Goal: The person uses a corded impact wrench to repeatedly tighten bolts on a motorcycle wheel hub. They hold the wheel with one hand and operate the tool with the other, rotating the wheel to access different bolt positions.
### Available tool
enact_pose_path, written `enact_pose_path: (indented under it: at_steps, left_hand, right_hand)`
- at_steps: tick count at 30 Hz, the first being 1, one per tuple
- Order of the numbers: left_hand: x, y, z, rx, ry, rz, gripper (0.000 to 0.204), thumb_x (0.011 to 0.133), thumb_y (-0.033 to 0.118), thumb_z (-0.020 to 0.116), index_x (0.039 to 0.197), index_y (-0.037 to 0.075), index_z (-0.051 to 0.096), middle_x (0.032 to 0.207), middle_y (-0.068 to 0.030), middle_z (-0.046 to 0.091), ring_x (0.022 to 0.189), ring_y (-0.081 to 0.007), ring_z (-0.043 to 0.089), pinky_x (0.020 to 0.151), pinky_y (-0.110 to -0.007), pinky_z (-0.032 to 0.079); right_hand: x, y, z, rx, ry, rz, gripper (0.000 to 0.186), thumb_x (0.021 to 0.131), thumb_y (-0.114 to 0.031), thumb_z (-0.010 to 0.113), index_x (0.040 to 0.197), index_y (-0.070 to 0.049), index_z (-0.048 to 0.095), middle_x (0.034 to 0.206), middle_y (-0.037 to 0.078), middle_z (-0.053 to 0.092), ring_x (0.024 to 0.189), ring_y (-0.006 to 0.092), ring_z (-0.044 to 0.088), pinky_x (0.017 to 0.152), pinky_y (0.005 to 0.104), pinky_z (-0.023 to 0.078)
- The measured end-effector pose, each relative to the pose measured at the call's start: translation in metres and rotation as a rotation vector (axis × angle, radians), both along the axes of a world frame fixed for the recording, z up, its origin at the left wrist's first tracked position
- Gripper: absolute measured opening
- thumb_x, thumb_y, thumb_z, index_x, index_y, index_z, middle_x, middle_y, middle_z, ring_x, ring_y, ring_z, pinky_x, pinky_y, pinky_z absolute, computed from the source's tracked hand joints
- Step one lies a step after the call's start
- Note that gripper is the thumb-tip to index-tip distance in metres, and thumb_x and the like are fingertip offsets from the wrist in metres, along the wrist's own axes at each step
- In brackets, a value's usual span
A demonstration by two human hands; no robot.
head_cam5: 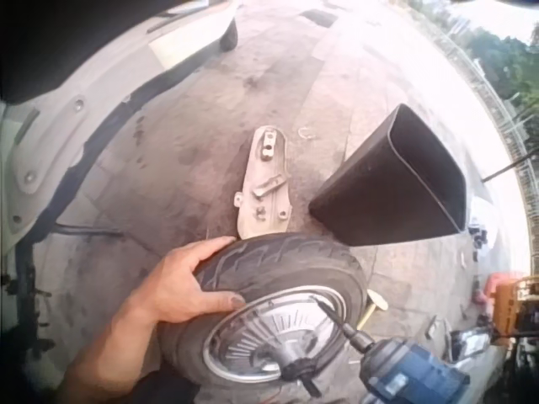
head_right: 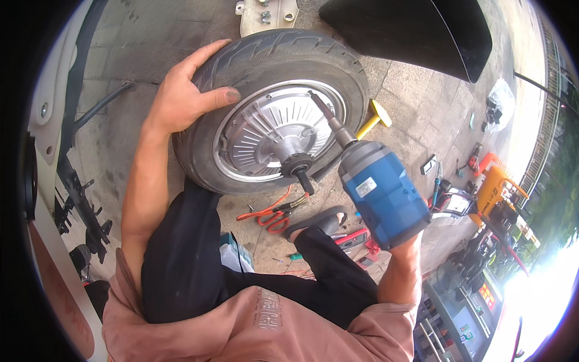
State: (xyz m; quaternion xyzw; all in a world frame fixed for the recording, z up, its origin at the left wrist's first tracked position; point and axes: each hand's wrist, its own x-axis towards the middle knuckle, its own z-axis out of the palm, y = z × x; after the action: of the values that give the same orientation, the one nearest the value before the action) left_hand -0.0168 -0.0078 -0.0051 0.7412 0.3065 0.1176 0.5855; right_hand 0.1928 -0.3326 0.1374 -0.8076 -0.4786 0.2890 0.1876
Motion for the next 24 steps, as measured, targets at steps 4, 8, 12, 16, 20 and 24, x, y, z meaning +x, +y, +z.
enact_pose_path:
  at_steps: [4, 8, 12, 16, 20, 24]
  left_hand:
    - [0.001, 0.000, 0.000, -0.038, -0.005, 0.014, 0.085, 0.069, 0.033, 0.092, 0.137, -0.002, 0.057, 0.127, -0.0206, 0.067, 0.119, -0.0272, 0.063, 0.103, -0.036, 0.047]
    - [0.001, 0.001, 0.002, -0.081, 0.018, -0.016, 0.080, 0.072, 0.018, 0.088, 0.141, -0.003, 0.052, 0.130, -0.0137, 0.064, 0.120, -0.0200, 0.059, 0.107, -0.033, 0.043]
    - [0.002, 0.001, 0.004, -0.122, 0.009, -0.015, 0.080, 0.073, 0.017, 0.087, 0.142, -0.003, 0.051, 0.131, -0.0136, 0.064, 0.120, -0.0199, 0.058, 0.108, -0.033, 0.042]
    - [0.002, 0.002, 0.005, -0.146, 0.014, -0.023, 0.082, 0.073, 0.020, 0.088, 0.142, -0.004, 0.051, 0.132, -0.0146, 0.063, 0.122, -0.0212, 0.057, 0.109, -0.033, 0.041]
    - [0.001, 0.002, 0.003, -0.086, 0.009, -0.019, 0.085, 0.072, 0.027, 0.090, 0.141, -0.003, 0.052, 0.131, -0.0164, 0.064, 0.123, -0.0234, 0.059, 0.108, -0.035, 0.042]
    - [0.001, 0.001, -0.002, -0.068, -0.031, 0.002, 0.086, 0.070, 0.034, 0.092, 0.139, -0.001, 0.055, 0.127, -0.0187, 0.067, 0.120, -0.0254, 0.063, 0.105, -0.036, 0.045]
  right_hand:
    - [0.015, -0.008, -0.020, 0.071, -0.041, -0.094, 0.022, 0.081, -0.006, 0.078, 0.101, -0.005, 0.069, 0.091, 0.003, 0.069, 0.079, 0.0146, 0.064, 0.070, 0.0311, 0.051]
    - [0.011, -0.008, -0.032, 0.040, 0.082, -0.270, 0.023, 0.073, -0.004, 0.077, 0.095, -0.003, 0.070, 0.086, 0.009, 0.068, 0.075, 0.0264, 0.066, 0.067, 0.0371, 0.051]
    - [0.011, -0.008, -0.034, 0.046, 0.113, -0.265, 0.022, 0.074, -0.003, 0.076, 0.095, -0.003, 0.070, 0.086, 0.010, 0.068, 0.075, 0.0264, 0.065, 0.067, 0.0373, 0.051]
    - [0.013, -0.008, -0.038, 0.054, 0.153, -0.290, 0.021, 0.074, -0.003, 0.076, 0.094, -0.003, 0.070, 0.086, 0.010, 0.068, 0.075, 0.0266, 0.065, 0.067, 0.0377, 0.051]
    - [0.014, -0.005, -0.041, 0.048, 0.129, -0.224, 0.021, 0.076, -0.005, 0.077, 0.096, -0.004, 0.070, 0.087, 0.008, 0.068, 0.075, 0.0231, 0.064, 0.068, 0.0358, 0.052]
    - [0.012, -0.001, -0.035, 0.069, 0.058, -0.067, 0.019, 0.079, -0.006, 0.078, 0.097, -0.004, 0.071, 0.089, 0.006, 0.070, 0.076, 0.0186, 0.066, 0.070, 0.0325, 0.054]
